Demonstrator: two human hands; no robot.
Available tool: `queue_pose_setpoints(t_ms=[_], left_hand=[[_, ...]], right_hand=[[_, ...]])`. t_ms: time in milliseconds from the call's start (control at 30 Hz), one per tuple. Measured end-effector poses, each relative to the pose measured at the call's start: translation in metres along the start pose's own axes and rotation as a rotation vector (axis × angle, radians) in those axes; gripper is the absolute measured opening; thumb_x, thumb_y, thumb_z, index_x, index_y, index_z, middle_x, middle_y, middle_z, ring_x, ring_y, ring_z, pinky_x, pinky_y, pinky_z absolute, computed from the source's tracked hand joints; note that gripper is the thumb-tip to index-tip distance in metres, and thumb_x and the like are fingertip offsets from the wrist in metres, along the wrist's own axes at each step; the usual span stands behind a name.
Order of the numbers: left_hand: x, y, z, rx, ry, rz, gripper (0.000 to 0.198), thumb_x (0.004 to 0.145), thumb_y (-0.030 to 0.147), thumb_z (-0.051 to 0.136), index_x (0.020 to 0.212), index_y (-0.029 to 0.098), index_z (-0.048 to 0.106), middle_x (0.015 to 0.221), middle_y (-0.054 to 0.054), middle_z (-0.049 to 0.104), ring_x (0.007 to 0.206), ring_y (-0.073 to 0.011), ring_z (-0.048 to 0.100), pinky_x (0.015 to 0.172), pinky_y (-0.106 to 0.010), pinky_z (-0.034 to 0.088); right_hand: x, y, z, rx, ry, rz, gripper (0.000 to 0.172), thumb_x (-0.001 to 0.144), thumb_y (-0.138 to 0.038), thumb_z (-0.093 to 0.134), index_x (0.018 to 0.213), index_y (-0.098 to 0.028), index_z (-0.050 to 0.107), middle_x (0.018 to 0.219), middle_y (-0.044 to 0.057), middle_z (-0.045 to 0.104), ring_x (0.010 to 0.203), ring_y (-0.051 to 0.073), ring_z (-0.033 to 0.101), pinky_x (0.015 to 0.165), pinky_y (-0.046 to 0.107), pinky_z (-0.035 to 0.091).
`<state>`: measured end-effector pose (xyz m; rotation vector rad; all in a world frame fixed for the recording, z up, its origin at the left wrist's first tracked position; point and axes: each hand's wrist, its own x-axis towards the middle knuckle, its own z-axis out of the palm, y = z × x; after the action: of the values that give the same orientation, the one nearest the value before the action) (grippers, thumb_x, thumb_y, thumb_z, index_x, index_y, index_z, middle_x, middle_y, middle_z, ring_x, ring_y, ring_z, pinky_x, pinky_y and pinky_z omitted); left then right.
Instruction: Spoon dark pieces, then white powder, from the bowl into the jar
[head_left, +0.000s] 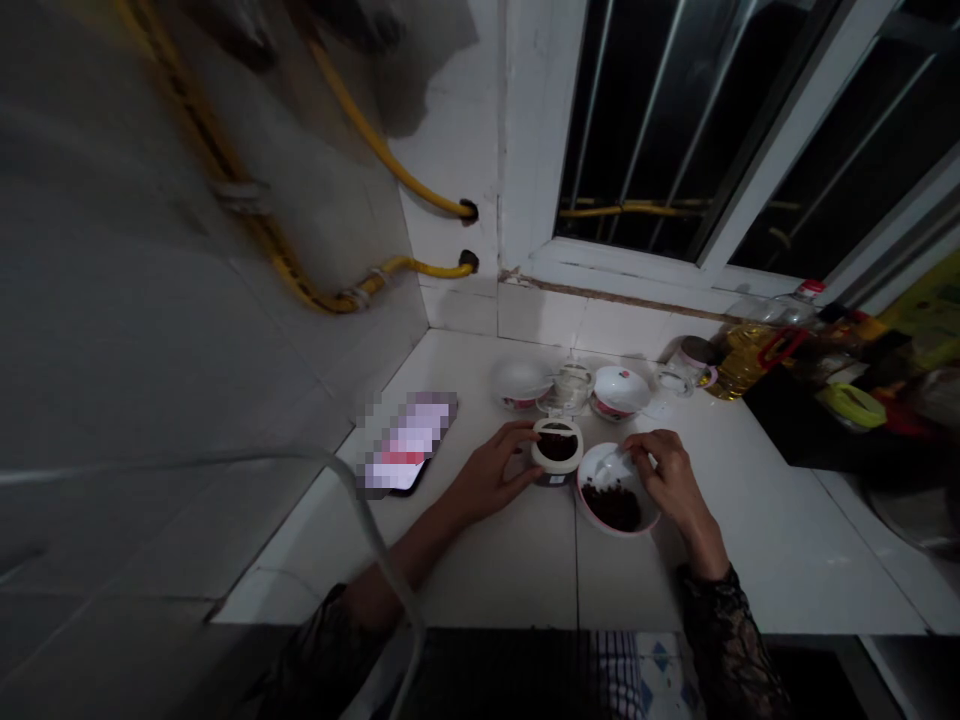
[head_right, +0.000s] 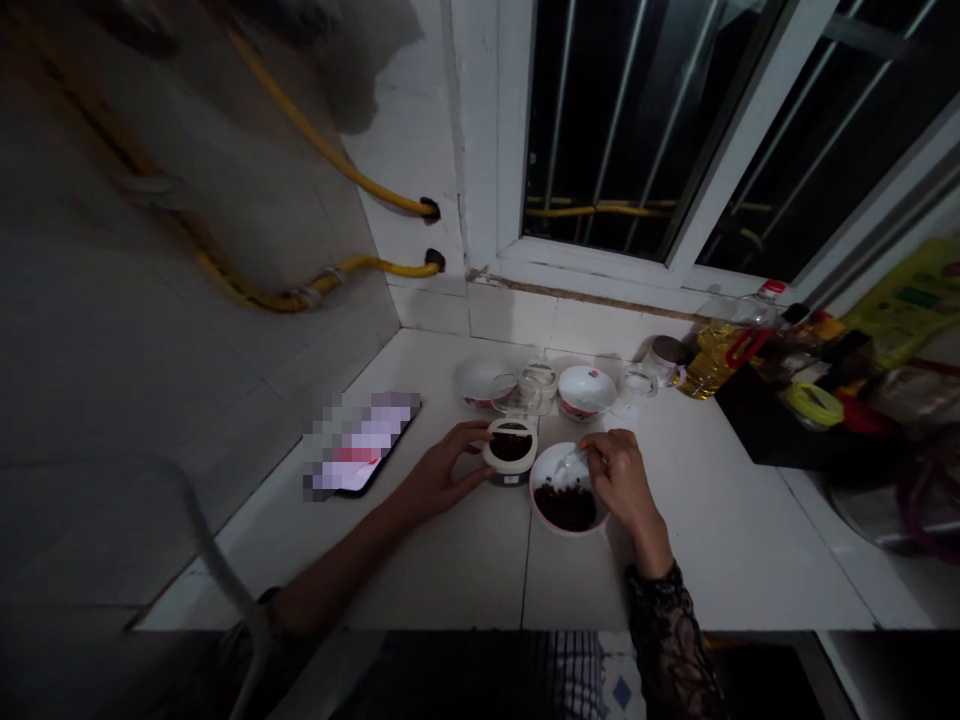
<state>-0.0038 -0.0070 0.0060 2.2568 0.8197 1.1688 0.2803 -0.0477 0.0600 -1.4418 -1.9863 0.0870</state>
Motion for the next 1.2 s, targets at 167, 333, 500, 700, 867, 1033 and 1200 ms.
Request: queue_pose_setpoints(t_ms=[167,333,500,700,867,1033,1200], left_hand=[[0.0,0.0,0.0,-0.012,0.003,-0.009,0.036,0.089,0.027,0.061,0.122,0.025,0.048,0.131,-0.011,0.054,0.119,-0.0238,0.058,0.087,-0.039,0.057],[0.0,-0.001,0.001,-0.013,0.016,0.01,0.034,0.089,0.028,0.061,0.121,0.025,0.049,0.129,-0.011,0.055,0.118,-0.0236,0.059,0.088,-0.039,0.058],[0.0,-0.002,0.001,-0.022,0.008,0.011,0.035,0.09,0.027,0.06,0.122,0.025,0.048,0.131,-0.012,0.054,0.12,-0.0242,0.058,0.088,-0.04,0.057],[-0.001,-0.003,0.001,-0.002,0.003,0.002,0.035,0.09,0.028,0.06,0.122,0.025,0.048,0.131,-0.012,0.053,0.119,-0.0244,0.058,0.089,-0.04,0.057],[0.0,-0.002,0.001,0.012,0.012,0.028,0.034,0.09,0.028,0.06,0.122,0.025,0.047,0.13,-0.012,0.054,0.118,-0.0235,0.058,0.091,-0.041,0.056],[0.0,-0.001,0.0,0.009,0.003,0.015,0.033,0.09,0.028,0.06,0.121,0.024,0.047,0.13,-0.013,0.054,0.119,-0.024,0.058,0.091,-0.04,0.056],[0.0,-0.001,0.001,0.013,0.017,0.023,0.033,0.09,0.028,0.06,0.121,0.025,0.048,0.13,-0.012,0.054,0.118,-0.0235,0.059,0.089,-0.039,0.056]], right_hand=[[-0.002,-0.009,0.009,0.135,-0.075,0.035,0.021,0.084,-0.022,0.048,0.078,-0.023,0.068,0.067,0.002,0.068,0.075,0.022,0.061,0.083,0.04,0.045],[-0.003,-0.005,0.008,0.253,0.037,0.242,0.022,0.081,-0.031,0.051,0.074,-0.023,0.07,0.061,0.002,0.065,0.076,0.023,0.061,0.079,0.037,0.045],[-0.002,-0.004,0.006,0.442,0.093,0.421,0.022,0.075,-0.037,0.055,0.067,-0.021,0.068,0.056,-0.001,0.06,0.063,0.019,0.058,0.067,0.031,0.043],[0.001,-0.005,0.004,0.606,0.139,0.552,0.019,0.065,-0.038,0.06,0.064,-0.02,0.065,0.052,-0.002,0.056,0.056,0.016,0.052,0.06,0.029,0.039],[0.004,-0.005,0.003,0.657,0.148,0.58,0.016,0.062,-0.036,0.061,0.063,-0.02,0.065,0.051,-0.001,0.055,0.055,0.015,0.05,0.058,0.028,0.038],[0.008,-0.009,0.003,0.73,0.21,0.599,0.018,0.061,-0.036,0.064,0.066,-0.019,0.066,0.051,-0.002,0.055,0.054,0.014,0.05,0.058,0.027,0.038],[0.014,-0.024,0.006,0.712,0.285,0.497,0.021,0.071,-0.04,0.065,0.075,-0.02,0.068,0.056,-0.002,0.059,0.059,0.016,0.055,0.063,0.029,0.042]])
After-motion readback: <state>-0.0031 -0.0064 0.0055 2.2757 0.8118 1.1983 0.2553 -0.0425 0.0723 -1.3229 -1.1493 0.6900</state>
